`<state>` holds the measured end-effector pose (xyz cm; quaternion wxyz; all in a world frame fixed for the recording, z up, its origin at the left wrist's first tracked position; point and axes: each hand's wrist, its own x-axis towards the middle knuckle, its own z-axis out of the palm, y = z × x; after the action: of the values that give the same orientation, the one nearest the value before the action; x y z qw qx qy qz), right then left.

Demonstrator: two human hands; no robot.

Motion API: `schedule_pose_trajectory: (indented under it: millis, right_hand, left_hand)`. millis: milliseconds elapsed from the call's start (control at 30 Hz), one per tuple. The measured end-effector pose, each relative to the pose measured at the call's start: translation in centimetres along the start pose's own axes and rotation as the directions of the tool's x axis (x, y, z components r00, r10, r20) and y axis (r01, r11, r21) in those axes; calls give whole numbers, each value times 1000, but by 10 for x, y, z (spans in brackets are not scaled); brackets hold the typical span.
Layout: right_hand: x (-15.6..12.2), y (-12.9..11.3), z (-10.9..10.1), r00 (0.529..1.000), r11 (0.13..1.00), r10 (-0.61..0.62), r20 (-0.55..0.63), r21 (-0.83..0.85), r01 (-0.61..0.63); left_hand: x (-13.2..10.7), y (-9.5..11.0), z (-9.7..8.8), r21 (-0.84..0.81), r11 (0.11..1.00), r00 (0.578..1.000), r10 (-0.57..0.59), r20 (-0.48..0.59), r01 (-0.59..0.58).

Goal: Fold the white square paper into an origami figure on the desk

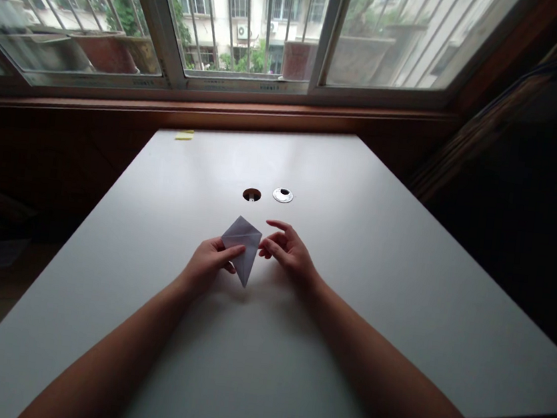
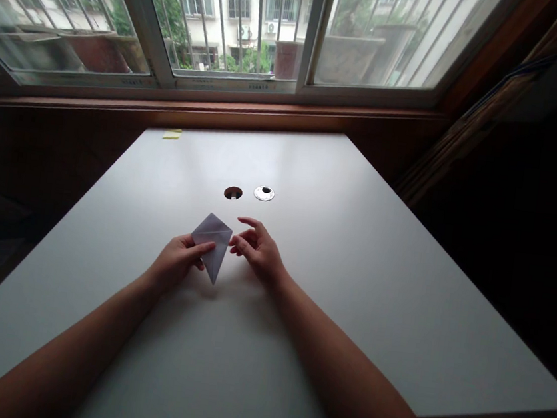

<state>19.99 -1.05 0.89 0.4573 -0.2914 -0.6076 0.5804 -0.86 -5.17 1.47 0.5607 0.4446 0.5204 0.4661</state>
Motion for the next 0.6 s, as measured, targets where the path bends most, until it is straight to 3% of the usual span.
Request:
schedule_pose_trajectory:
  millis: [200,367,600]
  right_hand:
    - [0,0,3,1000,1000,2,6,0,-2]
    - [1,1,4,1000,1000,3,-24,-1,-3]
    - [2,4,3,993,1000,-13,-113,12,15]
  left_hand:
    - [-2,1,1,53,998,999,14,30,-15]
    - [-3,5,1,110,994,991,2,136,-17]
    - [1,3,-2,-5,999,978,47,202,-46]
